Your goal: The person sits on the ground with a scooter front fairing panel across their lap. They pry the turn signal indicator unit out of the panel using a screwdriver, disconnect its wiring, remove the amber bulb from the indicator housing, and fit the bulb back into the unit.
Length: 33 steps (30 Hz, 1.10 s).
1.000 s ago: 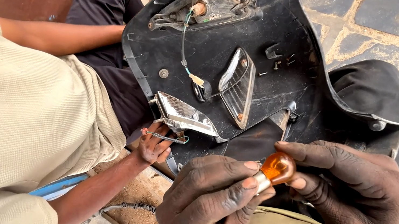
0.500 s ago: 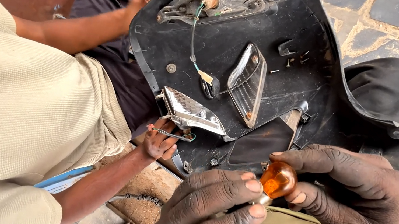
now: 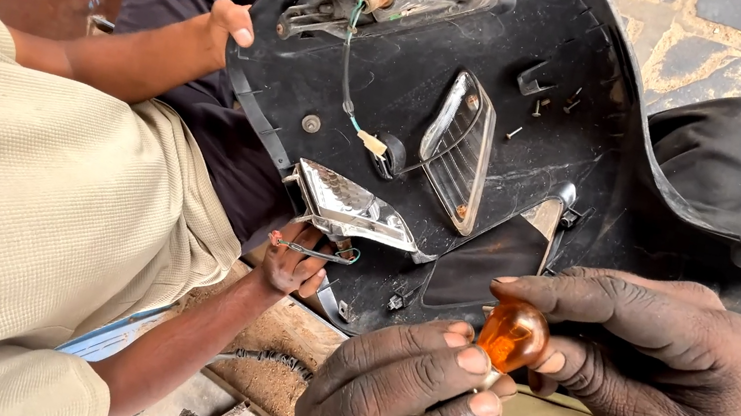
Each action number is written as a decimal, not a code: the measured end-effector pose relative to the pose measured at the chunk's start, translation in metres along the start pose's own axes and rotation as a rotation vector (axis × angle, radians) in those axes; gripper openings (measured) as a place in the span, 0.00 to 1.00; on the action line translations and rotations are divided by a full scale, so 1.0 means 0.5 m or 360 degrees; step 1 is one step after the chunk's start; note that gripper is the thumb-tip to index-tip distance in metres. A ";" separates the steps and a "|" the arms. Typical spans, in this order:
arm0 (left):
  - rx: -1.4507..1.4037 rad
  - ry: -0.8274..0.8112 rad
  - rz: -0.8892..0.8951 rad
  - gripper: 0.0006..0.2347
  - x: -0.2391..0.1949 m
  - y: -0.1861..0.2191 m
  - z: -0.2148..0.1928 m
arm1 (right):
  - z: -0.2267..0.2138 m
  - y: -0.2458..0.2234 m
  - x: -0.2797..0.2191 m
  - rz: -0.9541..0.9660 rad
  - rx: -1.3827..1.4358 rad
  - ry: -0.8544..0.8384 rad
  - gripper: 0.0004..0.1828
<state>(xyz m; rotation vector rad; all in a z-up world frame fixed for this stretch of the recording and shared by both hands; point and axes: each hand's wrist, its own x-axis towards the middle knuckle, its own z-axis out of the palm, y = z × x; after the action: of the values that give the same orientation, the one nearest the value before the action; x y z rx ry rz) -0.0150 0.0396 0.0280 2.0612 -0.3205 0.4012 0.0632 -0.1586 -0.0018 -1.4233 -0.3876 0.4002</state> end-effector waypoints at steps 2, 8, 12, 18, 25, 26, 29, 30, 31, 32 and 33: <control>0.0017 -0.0054 -0.0004 0.10 0.010 0.006 -0.003 | 0.001 -0.002 0.003 -0.0018 0.0043 -0.0020 0.18; 0.0108 -0.0271 -0.0072 0.10 0.007 0.031 -0.021 | -0.005 -0.010 0.008 -0.0040 -0.0030 -0.0089 0.17; 0.0162 -0.0304 -0.0026 0.09 0.009 0.037 -0.027 | -0.006 -0.014 0.007 -0.0061 -0.0044 -0.0099 0.17; 0.0082 -0.0185 -0.0018 0.08 -0.008 0.009 -0.014 | -0.001 -0.018 0.005 -0.0086 -0.0005 -0.0154 0.24; -0.0275 0.0221 -0.0150 0.06 -0.053 -0.037 0.049 | 0.002 0.040 -0.022 -0.0246 -0.0327 -0.0357 0.19; -0.0338 0.0274 -0.0259 0.06 -0.062 -0.038 0.059 | 0.005 0.046 -0.024 -0.0203 -0.0319 -0.0369 0.18; -0.0413 0.0393 -0.0419 0.06 -0.080 -0.045 0.082 | 0.013 0.051 -0.029 -0.0194 -0.0362 -0.0336 0.17; -0.0414 0.0404 -0.0413 0.06 -0.081 -0.053 0.080 | 0.012 0.059 -0.037 -0.0201 -0.0369 -0.0345 0.17; -0.0462 0.0357 -0.0377 0.07 -0.082 -0.062 0.078 | 0.010 0.067 -0.046 -0.0109 -0.0329 -0.0354 0.17; -0.0511 0.0308 -0.0344 0.07 -0.084 -0.069 0.077 | 0.007 0.075 -0.056 -0.0014 -0.0288 -0.0362 0.17; -0.0513 0.0318 -0.0339 0.07 -0.079 -0.072 0.071 | 0.004 0.079 -0.061 -0.0018 -0.0296 -0.0369 0.17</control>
<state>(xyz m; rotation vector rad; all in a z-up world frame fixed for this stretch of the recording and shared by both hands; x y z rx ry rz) -0.0318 0.0288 -0.0331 1.7032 -0.0395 0.3932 0.0341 -0.1680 -0.0414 -1.5591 -0.6338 0.5329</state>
